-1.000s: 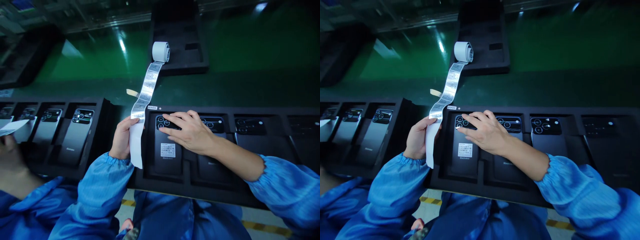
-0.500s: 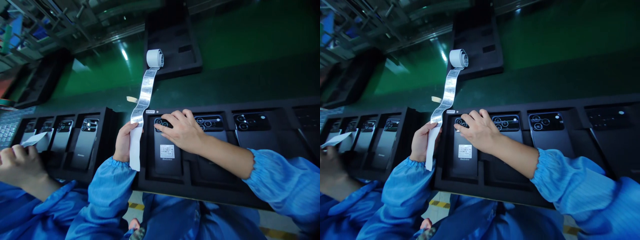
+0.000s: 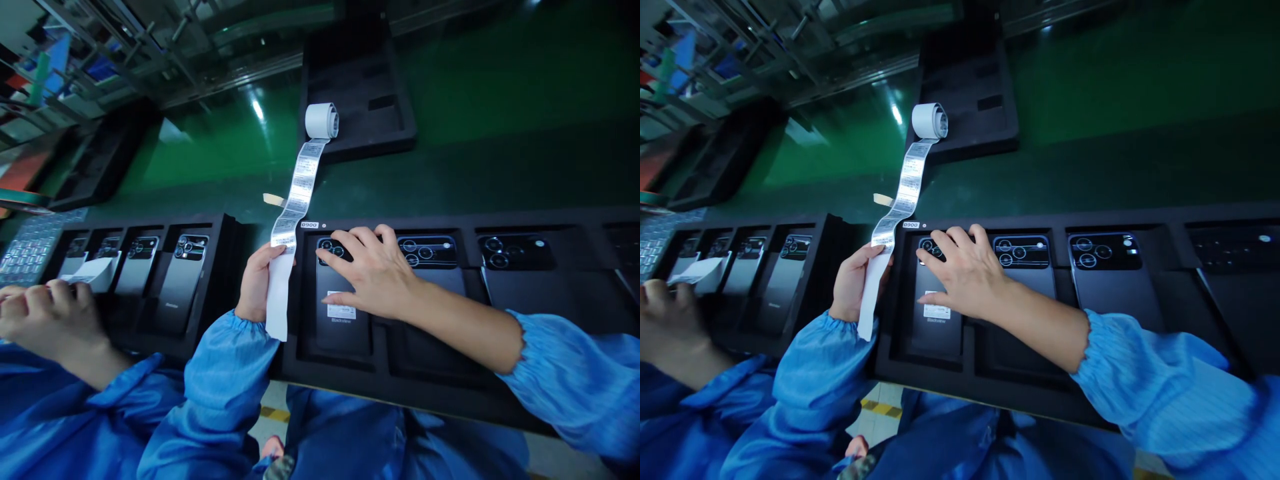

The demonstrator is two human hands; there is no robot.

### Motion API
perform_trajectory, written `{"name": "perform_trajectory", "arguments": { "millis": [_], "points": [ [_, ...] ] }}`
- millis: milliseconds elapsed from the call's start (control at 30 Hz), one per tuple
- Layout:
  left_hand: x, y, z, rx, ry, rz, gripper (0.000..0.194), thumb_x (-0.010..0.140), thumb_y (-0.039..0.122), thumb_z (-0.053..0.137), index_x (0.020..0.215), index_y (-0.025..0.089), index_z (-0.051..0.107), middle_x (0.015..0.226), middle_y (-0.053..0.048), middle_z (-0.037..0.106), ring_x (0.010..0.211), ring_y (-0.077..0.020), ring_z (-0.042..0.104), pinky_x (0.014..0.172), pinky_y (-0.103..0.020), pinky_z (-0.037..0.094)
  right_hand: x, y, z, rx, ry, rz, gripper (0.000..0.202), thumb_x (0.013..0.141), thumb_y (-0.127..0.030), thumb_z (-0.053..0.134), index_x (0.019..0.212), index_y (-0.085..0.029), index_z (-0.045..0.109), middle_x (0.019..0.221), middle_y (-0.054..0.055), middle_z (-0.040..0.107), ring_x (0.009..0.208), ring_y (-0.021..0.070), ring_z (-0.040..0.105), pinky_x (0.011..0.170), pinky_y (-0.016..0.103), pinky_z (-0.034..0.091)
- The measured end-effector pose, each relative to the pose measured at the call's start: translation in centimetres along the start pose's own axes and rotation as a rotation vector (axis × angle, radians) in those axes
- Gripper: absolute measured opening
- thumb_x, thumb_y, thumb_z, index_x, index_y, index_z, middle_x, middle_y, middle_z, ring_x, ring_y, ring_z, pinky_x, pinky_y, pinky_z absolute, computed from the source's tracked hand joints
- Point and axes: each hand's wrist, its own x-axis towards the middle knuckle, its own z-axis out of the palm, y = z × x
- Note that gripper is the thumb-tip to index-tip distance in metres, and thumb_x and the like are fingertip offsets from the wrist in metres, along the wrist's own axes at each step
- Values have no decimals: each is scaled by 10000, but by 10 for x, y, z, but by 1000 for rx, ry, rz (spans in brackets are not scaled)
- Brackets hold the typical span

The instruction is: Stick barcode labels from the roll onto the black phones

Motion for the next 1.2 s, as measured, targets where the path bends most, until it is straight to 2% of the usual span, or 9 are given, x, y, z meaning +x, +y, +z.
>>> {"name": "perform_trajectory", "arguments": {
  "millis": [133, 200, 433, 533, 600, 733, 867, 1000, 1200],
  "points": [
    [0, 0, 0, 3, 0, 3, 115, 708, 230, 623, 695, 129, 569, 525, 12, 553, 360, -73, 447, 363, -160, 361, 1, 9, 6, -24, 73, -33, 350, 884, -419, 638, 1198, -281, 572, 1224, 83, 516, 997, 251, 431, 785, 396, 247],
    [0, 0, 0, 5, 2, 8, 109, 714, 224, 616, 692, 127, 569, 526, 8, 554, 369, -75, 456, 366, -155, 362, 1, 10, 8, -24, 104, -37, 254, 924, -334, 591, 1175, -295, 586, 1205, 69, 533, 983, 239, 441, 769, 389, 246],
    [1, 1, 1, 16, -13, 25, 109, 707, 230, 619, 712, 130, 575, 536, 8, 559, 389, -72, 465, 384, -142, 377, 2, 12, 10, 26, 164, -41, 220, 975, -247, 468, 1140, -265, 612, 1188, 81, 551, 974, 247, 467, 758, 407, 272],
    [2, 1, 0, 6, -24, 30, 126, 699, 239, 631, 749, 131, 591, 542, 4, 565, 402, -77, 478, 388, -138, 381, -2, 18, 2, 140, 228, -103, 209, 955, -170, 464, 1086, -179, 627, 1166, 94, 568, 1013, 261, 464, 774, 409, 317],
    [1, 1, 0, -11, -29, 24, 148, 696, 240, 640, 787, 127, 610, 551, -5, 578, 417, -88, 497, 388, -140, 385, -11, 17, -7, 261, 249, -203, 203, 938, -117, 453, 1044, -115, 625, 1094, 102, 599, 996, 253, 482, 784, 402, 357],
    [0, 3, 2, -69, -44, 5, 157, 699, 199, 634, 827, 108, 641, 558, -26, 598, 434, -100, 520, 394, -140, 397, -38, 2, -23, 378, 147, -367, 196, 928, -46, 430, 1003, -31, 611, 1011, 138, 618, 922, 238, 534, 777, 396, 414],
    [-2, 5, 3, -117, -60, 1, 138, 710, 168, 613, 826, 106, 657, 570, -34, 614, 458, -109, 542, 414, -141, 417, -56, -13, -22, 336, 64, -373, 226, 922, 8, 416, 1066, 18, 589, 1067, 175, 603, 1000, 259, 535, 826, 407, 440],
    [-2, 6, 4, -121, -72, -4, 113, 730, 154, 594, 812, 115, 661, 571, -34, 621, 458, -106, 545, 422, -139, 419, -54, -15, -14, 329, 32, -354, 259, 929, 0, 404, 1126, 20, 570, 1121, 185, 584, 1069, 266, 520, 858, 410, 468],
    [-2, 6, 5, -126, -76, -4, 59, 728, 155, 592, 739, 122, 641, 552, -30, 611, 438, -100, 531, 422, -139, 412, -49, -17, -14, 329, 20, -339, 264, 914, 17, 403, 1108, 38, 581, 1111, 199, 582, 1056, 278, 528, 859, 426, 490]
  ]
}}
